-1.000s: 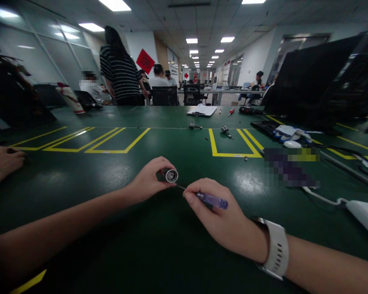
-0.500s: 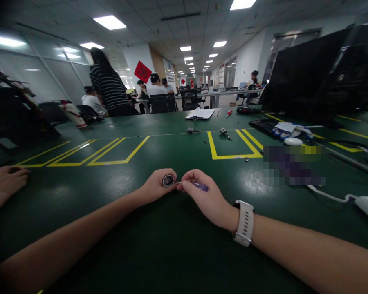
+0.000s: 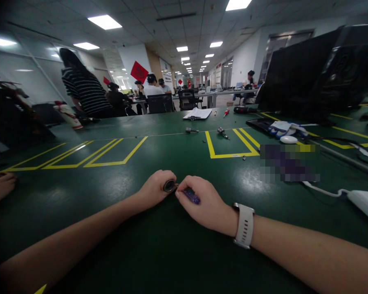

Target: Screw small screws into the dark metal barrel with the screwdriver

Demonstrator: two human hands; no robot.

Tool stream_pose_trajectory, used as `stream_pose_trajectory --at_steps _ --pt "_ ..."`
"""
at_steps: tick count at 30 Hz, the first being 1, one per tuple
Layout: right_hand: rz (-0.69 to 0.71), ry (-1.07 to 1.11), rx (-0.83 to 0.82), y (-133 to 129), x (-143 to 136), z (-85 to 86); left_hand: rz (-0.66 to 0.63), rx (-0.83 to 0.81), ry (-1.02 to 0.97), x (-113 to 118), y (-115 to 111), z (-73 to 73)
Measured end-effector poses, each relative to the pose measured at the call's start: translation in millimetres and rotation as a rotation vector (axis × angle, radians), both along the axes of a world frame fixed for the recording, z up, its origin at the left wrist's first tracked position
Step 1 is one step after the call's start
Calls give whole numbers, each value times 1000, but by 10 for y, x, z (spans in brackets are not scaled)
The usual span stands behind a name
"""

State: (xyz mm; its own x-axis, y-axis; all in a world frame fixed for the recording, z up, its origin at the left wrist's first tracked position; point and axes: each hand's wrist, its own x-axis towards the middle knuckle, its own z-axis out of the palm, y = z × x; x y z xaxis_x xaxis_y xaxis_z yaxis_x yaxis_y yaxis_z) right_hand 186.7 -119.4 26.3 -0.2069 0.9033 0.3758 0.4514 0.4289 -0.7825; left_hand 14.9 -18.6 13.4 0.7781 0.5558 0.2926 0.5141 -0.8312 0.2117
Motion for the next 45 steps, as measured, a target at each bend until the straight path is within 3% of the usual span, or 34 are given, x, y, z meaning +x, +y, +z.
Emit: stream_pose_trajectory --at_steps 7,11,14,18,21,25,31,35,38,45 --pt "55 595 -365 79 54 -71 -54 26 23 -6 -5 -12" --pt "57 720 -466 74 34 -68 -24 13 15 -2 -31 7" --pt "29 587 -328 27 29 -58 18 8 26 6 -54 27" --pt "-24 197 -115 -76 -2 -31 37 16 48 12 -62 21" --pt "-42 58 -48 -114 -33 -8 24 37 65 9 -63 4" --pt "-24 171 -149 -66 -6 -18 5 62 69 -6 -75 3" --pt "61 678 -433 57 58 -86 -7 64 70 -28 -68 3" --pt "75 783 -512 73 35 -74 22 20 18 -21 -59 1" --pt "33 710 -448 42 11 -53 60 12 21 -7 -64 8" --pt "-42 177 -148 -72 -12 -15 28 83 52 -11 -63 -2"
